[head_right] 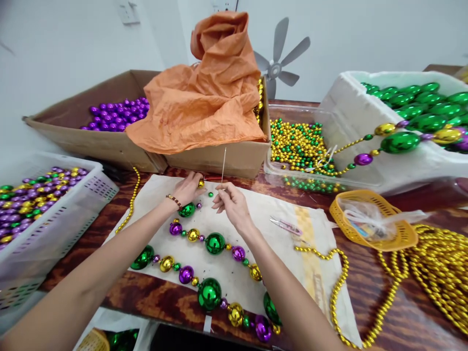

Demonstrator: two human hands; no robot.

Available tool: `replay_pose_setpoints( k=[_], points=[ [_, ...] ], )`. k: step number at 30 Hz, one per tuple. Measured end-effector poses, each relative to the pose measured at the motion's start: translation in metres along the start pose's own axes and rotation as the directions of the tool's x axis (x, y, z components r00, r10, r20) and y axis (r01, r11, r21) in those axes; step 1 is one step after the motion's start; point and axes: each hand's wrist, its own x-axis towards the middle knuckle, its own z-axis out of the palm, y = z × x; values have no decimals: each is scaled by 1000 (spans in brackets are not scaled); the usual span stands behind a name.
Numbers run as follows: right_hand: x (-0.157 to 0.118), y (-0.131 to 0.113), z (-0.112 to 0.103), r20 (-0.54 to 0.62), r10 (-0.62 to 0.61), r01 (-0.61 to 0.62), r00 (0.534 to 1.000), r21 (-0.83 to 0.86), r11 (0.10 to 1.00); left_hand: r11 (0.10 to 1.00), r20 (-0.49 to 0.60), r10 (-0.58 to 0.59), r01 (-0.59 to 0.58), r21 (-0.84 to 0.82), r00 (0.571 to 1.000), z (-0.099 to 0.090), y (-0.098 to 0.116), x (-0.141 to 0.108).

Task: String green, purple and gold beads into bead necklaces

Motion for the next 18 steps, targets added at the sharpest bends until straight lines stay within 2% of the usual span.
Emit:
replay_pose_setpoints(
  k=[4,8,9,10,11,13,14,15,16,18],
  points=[
    [-6,5,-1,40,6,-5,999,-28,1000,975,-13,-118,114,-189,993,4,-2,9],
    [-9,8,-1,34,65,-64,997,-28,998,944,-40,-118,99,-315,992,-3,-13,13],
    [-9,9,-1,28,84,-83,996,-29,996,911,-48,-123,93,-402,991,-5,-15,11],
    [-9,10,-1,24,100,-99,995,-31,995,842,-49,-129,84,-533,990,-9,-16,9],
    [-9,11,-1,23,112,-111,993,-36,993,723,-36,-133,72,-687,990,-12,-16,6],
    [-10,13,1,21,126,-125,992,-51,991,357,13,-122,56,-932,992,-19,-14,-2],
    [-10,13,1,18,127,-126,992,-61,990,177,37,-110,56,-983,993,-22,-13,-6],
    [-10,14,2,14,126,-125,992,-72,990,47,55,-100,60,-997,993,-25,-11,-10],
    [-11,14,2,11,126,-124,992,-84,989,-48,71,-101,66,-997,992,-29,-9,-13],
    [-12,14,3,11,123,-121,992,-111,986,-167,96,-133,73,-983,986,-34,-7,-16]
  ],
)
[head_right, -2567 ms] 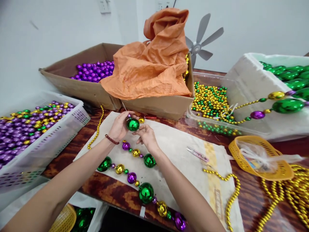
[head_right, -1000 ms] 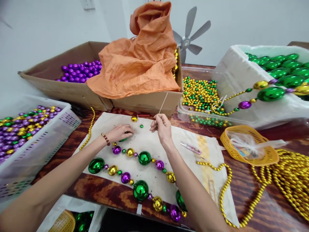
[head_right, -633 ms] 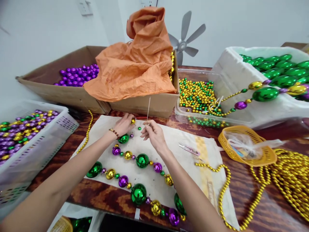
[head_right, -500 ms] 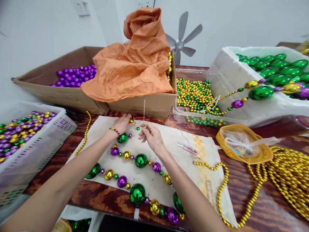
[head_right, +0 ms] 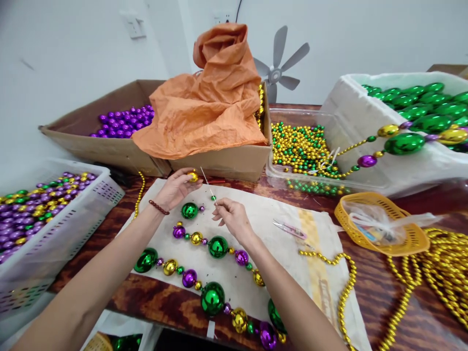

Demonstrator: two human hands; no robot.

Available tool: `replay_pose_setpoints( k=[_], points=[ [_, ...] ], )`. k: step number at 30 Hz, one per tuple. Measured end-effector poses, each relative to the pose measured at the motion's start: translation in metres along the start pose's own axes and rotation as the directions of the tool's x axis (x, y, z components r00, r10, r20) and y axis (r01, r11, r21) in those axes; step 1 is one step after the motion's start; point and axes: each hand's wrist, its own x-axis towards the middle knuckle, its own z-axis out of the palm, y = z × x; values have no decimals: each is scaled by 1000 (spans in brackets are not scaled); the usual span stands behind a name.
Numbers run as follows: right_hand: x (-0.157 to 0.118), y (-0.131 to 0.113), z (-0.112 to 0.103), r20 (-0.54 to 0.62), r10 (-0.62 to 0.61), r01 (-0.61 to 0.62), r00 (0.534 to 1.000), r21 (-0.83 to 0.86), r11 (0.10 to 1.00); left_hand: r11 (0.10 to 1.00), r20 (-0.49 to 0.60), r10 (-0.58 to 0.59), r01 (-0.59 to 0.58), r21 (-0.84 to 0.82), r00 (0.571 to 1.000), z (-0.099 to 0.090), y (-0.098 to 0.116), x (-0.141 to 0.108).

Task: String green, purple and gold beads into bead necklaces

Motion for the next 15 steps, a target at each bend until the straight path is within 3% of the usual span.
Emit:
replay_pose_setpoints(
  k=[10,15],
  points=[
    [-7,2,7,134,-62,89,989,-210,974,936,-101,-104,63,-346,989,11,12,-6],
    [-8,4,10,164,-80,123,983,-270,955,912,-132,-91,30,-410,987,14,12,-8]
  ],
)
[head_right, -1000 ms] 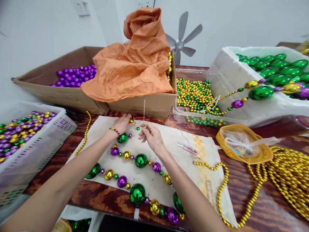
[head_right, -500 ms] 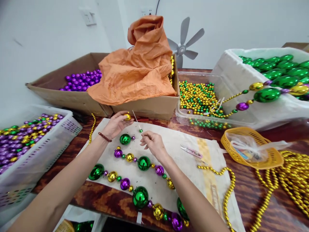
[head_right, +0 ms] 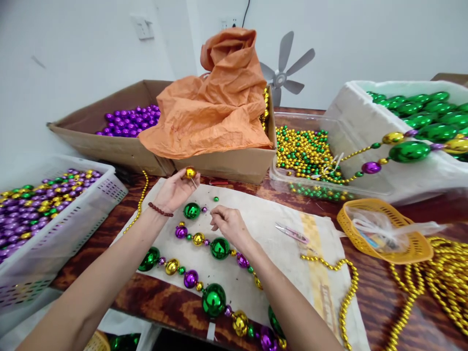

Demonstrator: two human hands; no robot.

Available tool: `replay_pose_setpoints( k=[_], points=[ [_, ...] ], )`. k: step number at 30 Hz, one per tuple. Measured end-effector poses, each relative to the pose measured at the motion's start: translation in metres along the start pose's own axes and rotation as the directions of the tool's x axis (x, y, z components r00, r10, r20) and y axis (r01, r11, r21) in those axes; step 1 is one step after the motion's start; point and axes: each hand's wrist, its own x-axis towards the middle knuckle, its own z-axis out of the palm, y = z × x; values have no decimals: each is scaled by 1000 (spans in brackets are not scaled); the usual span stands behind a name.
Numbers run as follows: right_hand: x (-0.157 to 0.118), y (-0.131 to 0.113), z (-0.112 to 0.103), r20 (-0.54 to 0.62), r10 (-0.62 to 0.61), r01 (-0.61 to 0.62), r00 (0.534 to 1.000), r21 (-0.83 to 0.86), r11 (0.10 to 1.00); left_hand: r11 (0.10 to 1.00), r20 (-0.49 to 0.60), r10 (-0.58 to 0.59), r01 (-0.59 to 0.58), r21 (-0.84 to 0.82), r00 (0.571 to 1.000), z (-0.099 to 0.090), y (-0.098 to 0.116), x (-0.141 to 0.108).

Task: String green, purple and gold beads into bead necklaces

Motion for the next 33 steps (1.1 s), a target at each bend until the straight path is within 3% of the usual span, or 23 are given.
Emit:
replay_pose_setpoints(
  k=[7,16,22,25,27,29,31,32,33],
  points=[
    [-1,5,3,-7,5,-5,1000,-17,1000,997,52,73,-75,31,996,-4,-5,-5],
    [0,5,5,-66,-26,24,997,-31,999,993,127,80,-90,78,989,-1,-15,-18],
    [2,1,8,-109,-46,46,993,-6,999,974,210,33,-79,214,977,-6,-33,-38],
    [4,0,5,-149,-26,36,988,62,997,919,237,0,-94,383,971,-11,-35,-35],
    [6,1,2,-191,-1,27,982,133,991,792,226,42,-170,586,973,-14,-34,-22],
    [7,1,-2,-222,33,13,974,200,980,506,271,99,-282,815,958,-16,-33,-4],
    [6,1,-4,-238,60,0,969,243,970,166,376,53,-380,910,925,-17,-36,14],
    [6,0,-4,-244,66,-1,968,256,967,55,417,1,-417,907,909,-17,-40,22],
    [6,0,-4,-250,66,2,966,264,965,-2,440,-47,-441,898,897,-17,-45,28]
  ],
)
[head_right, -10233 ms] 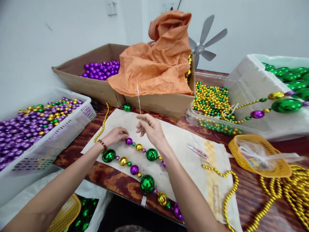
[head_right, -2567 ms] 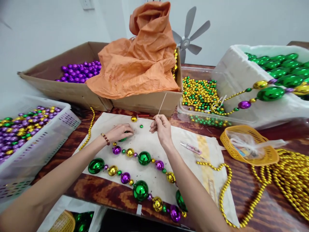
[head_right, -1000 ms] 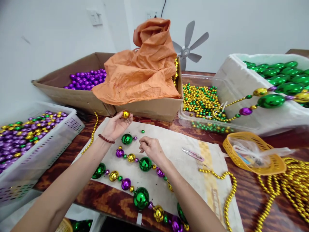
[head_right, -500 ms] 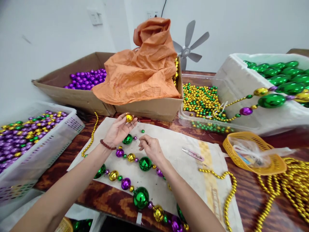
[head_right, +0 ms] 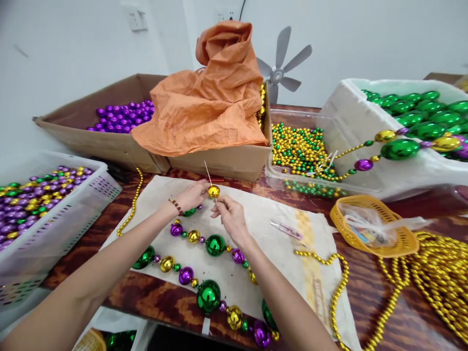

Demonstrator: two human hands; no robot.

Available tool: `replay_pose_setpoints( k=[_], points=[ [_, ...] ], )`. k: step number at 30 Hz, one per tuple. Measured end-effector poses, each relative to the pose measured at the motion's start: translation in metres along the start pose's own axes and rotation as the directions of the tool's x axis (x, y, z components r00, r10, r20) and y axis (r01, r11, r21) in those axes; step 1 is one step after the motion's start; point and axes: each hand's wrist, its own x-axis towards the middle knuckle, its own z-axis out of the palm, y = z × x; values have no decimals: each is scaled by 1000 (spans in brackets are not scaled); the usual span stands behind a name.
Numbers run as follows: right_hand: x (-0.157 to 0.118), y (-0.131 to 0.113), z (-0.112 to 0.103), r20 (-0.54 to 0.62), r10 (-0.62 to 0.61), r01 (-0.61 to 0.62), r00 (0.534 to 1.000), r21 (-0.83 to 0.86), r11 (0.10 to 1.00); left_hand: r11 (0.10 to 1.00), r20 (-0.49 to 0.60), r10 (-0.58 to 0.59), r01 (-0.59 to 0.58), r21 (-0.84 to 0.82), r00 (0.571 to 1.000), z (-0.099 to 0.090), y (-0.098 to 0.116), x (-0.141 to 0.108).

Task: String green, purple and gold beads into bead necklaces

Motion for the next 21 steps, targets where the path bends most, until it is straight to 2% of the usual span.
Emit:
replay_pose_setpoints(
  k=[4,7,9,13,15,17,19,21],
  points=[
    [-1,-2,1,-7,-14,14,1000,14,1000,999,62,-7,10,-49,998,20,-6,15],
    [0,-3,0,12,0,-1,1000,12,1000,989,42,-32,37,-141,999,21,-11,20],
    [0,-3,-2,28,21,-21,999,3,1000,973,4,-69,68,-222,998,11,-16,21],
    [0,0,-5,80,79,-75,994,-52,996,902,-70,-167,124,-413,984,-22,-20,8],
    [0,2,-5,109,86,-77,990,-85,993,783,-65,-224,139,-606,972,-39,-18,-3],
    [0,4,-2,133,70,-55,989,-113,992,547,-13,-282,150,-824,959,-51,-15,-14],
    [-1,5,0,154,45,-24,987,-134,991,306,40,-314,140,-942,949,-57,-11,-22],
    [-1,5,3,171,23,2,985,-147,989,210,47,-322,120,-970,946,-58,-8,-27]
  ],
)
